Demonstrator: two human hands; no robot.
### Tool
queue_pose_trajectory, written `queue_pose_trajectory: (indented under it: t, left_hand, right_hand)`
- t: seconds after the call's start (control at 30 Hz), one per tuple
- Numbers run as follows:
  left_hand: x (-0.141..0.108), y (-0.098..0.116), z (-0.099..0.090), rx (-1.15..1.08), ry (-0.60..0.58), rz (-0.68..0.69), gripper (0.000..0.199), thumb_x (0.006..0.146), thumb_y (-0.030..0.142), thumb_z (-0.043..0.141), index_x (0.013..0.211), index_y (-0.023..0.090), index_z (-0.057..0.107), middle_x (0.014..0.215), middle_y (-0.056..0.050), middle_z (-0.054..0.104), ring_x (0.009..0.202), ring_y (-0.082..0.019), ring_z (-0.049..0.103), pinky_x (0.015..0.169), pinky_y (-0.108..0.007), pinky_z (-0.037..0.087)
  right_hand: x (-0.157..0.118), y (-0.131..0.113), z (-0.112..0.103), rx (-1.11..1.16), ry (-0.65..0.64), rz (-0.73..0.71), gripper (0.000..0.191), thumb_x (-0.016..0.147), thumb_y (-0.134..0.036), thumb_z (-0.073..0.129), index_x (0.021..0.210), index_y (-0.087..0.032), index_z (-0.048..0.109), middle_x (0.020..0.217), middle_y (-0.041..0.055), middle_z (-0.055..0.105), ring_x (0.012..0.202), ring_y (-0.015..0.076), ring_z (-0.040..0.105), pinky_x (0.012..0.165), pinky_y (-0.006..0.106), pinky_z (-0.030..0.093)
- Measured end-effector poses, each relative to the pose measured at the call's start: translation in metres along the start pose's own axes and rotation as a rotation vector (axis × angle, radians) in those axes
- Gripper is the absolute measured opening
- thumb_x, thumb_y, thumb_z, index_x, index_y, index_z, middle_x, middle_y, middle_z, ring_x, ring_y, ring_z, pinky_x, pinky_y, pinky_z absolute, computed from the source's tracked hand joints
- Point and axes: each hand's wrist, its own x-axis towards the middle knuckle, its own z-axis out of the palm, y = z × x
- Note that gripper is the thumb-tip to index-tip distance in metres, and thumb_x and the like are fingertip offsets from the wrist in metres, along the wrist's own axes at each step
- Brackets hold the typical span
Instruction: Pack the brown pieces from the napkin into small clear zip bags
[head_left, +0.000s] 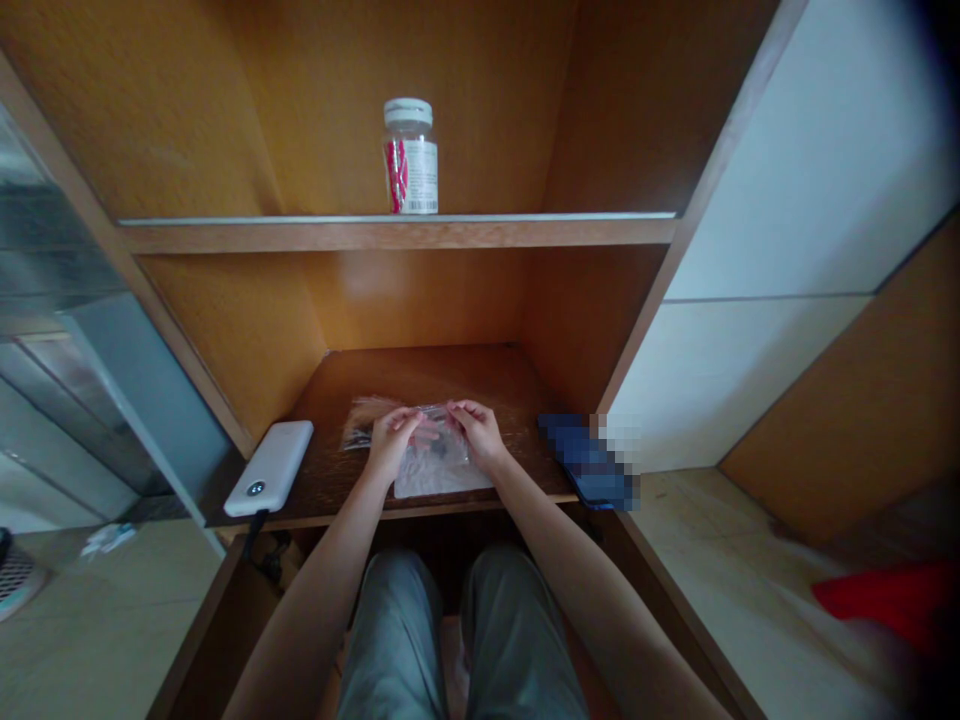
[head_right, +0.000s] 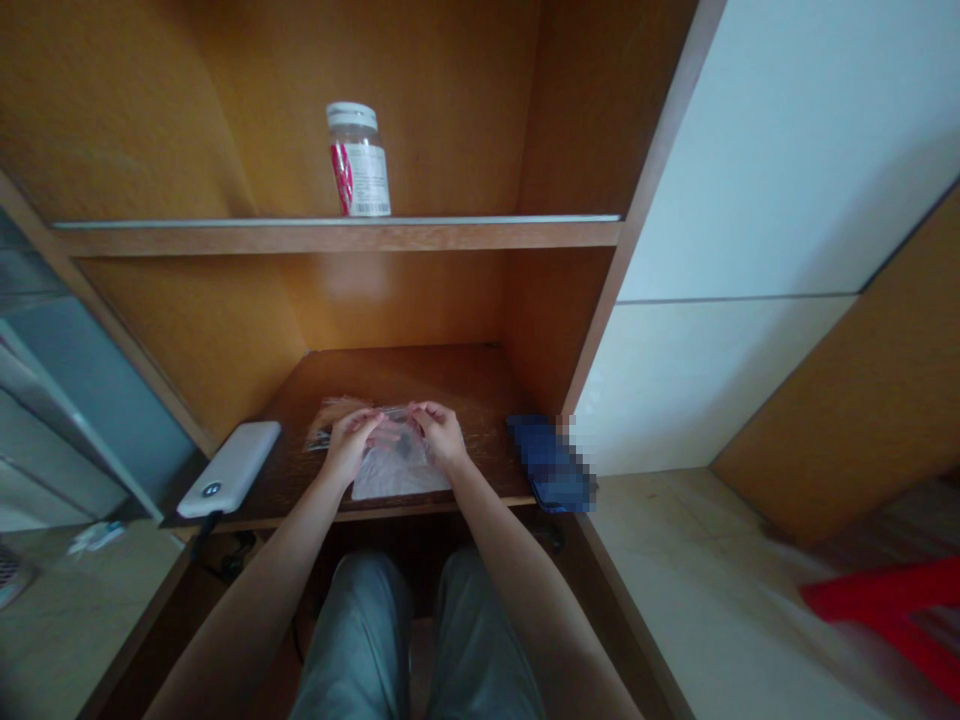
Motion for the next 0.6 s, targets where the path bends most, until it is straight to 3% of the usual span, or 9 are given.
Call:
queue_pose_trajectory:
  t: [0.23, 0.47, 0.6]
  left_hand:
    - [0.0025, -0.0062, -0.0011, 0.031, 0.006, 0.029, 0.021, 0.066, 0.033, 0.065, 0.074, 0.015, 0.058, 0.064, -0.002, 0.066, 0.056, -0.018, 0.065, 0.045, -0.026, 0.050]
    - [0.0016, -0.0054, -0.0008, 0.101, -0.113, 0.007, 0.025, 0.069, 0.037, 0.061, 0.079, 0.015, 0.057, 0.070, -0.005, 0.067, 0.061, -0.020, 0.065, 0.044, -0.027, 0.050]
    - [0.0015, -0.0042, -0.0009, 0.139, -0.110, 0.034, 0.025, 0.070, 0.036, 0.060, 0.081, 0.014, 0.058, 0.069, -0.005, 0.067, 0.061, -0.020, 0.065, 0.048, -0.027, 0.051]
  right_hand:
    - [-0.0023, 0.0007, 0.0032, -0.020, -0.038, 0.011, 0.020, 0.063, -0.037, 0.065, 0.066, -0.018, 0.061, 0.059, -0.0013, 0.058, 0.043, 0.0070, 0.041, 0.039, 0.020, 0.029]
    - [-0.0020, 0.0007, 0.0027, -0.065, -0.040, 0.012, 0.017, 0.063, -0.035, 0.065, 0.066, -0.018, 0.063, 0.067, 0.0016, 0.064, 0.050, 0.0098, 0.050, 0.044, 0.021, 0.035]
    - [-0.0025, 0.0009, 0.0033, -0.068, -0.053, 0.037, 0.017, 0.063, -0.035, 0.065, 0.066, -0.019, 0.062, 0.066, 0.0014, 0.064, 0.050, 0.0102, 0.051, 0.042, 0.021, 0.034]
